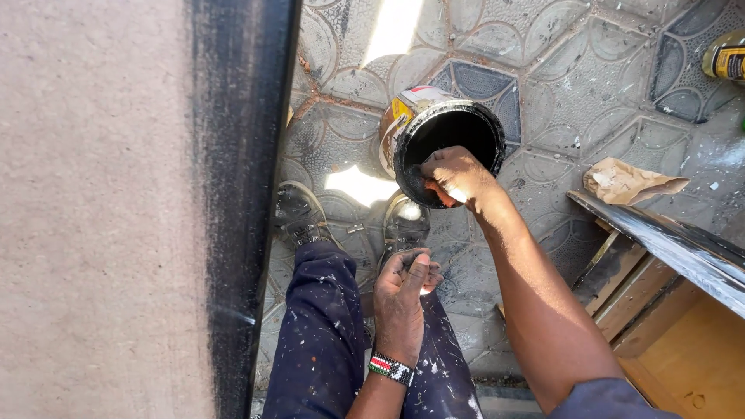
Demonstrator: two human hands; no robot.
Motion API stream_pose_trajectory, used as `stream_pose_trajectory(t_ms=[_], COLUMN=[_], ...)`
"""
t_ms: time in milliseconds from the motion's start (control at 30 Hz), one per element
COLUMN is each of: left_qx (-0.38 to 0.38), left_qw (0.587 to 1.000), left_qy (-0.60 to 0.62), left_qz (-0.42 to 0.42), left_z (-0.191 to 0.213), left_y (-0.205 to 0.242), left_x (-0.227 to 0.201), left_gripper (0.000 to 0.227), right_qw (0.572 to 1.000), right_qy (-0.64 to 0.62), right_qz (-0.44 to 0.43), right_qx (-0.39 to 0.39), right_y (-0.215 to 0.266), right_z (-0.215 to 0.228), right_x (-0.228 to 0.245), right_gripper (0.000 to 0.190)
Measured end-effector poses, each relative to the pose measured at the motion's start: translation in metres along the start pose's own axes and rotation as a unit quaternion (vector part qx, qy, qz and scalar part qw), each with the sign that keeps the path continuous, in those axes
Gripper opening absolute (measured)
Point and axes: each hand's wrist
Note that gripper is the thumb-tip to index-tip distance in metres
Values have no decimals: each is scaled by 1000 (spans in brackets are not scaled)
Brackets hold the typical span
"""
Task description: The person paints the black frame of a rectangular wooden board using a brush and black paint from a can. They repeatedly dip the brush into the paint can and apply the paint to the frame's edges while holding the board steady with their other hand.
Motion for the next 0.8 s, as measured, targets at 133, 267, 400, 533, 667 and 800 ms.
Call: stream_pose_trajectory(t_ms=[133,267,400,533,667,800], left_qx=[-7,-15,-22,-34,-57,-18], left_qw=[1000,999,1000,995,979,923], left_qy=[-3,-37,-2,1,-141,-296], left_qz=[-4,-17,-20,-89,-137,-246], left_z=[-2,-2,-3,-2,-10,-23], left_y=[1,3,-1,-2,41,109], left_x=[2,0,4,1,-36,-81], left_gripper=[36,36,38,32,34,53], right_qw=[997,994,998,998,893,707], right_qy=[74,-12,43,65,-372,-600], right_qz=[9,-41,33,4,-2,62], right_qx=[20,96,-21,11,254,369], right_y=[-16,-44,-28,42,53,119], right_z=[26,43,11,18,51,55], right_x=[-8,-35,-28,8,-57,-61], right_gripper=[30,34,23,28,34,37])
Point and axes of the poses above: each hand's wrist, its own y-axis away from the middle knuckle, its own z-axis out of the back of the hand, x = y × z, and after that the axes turned 1 degree about y, right-handed
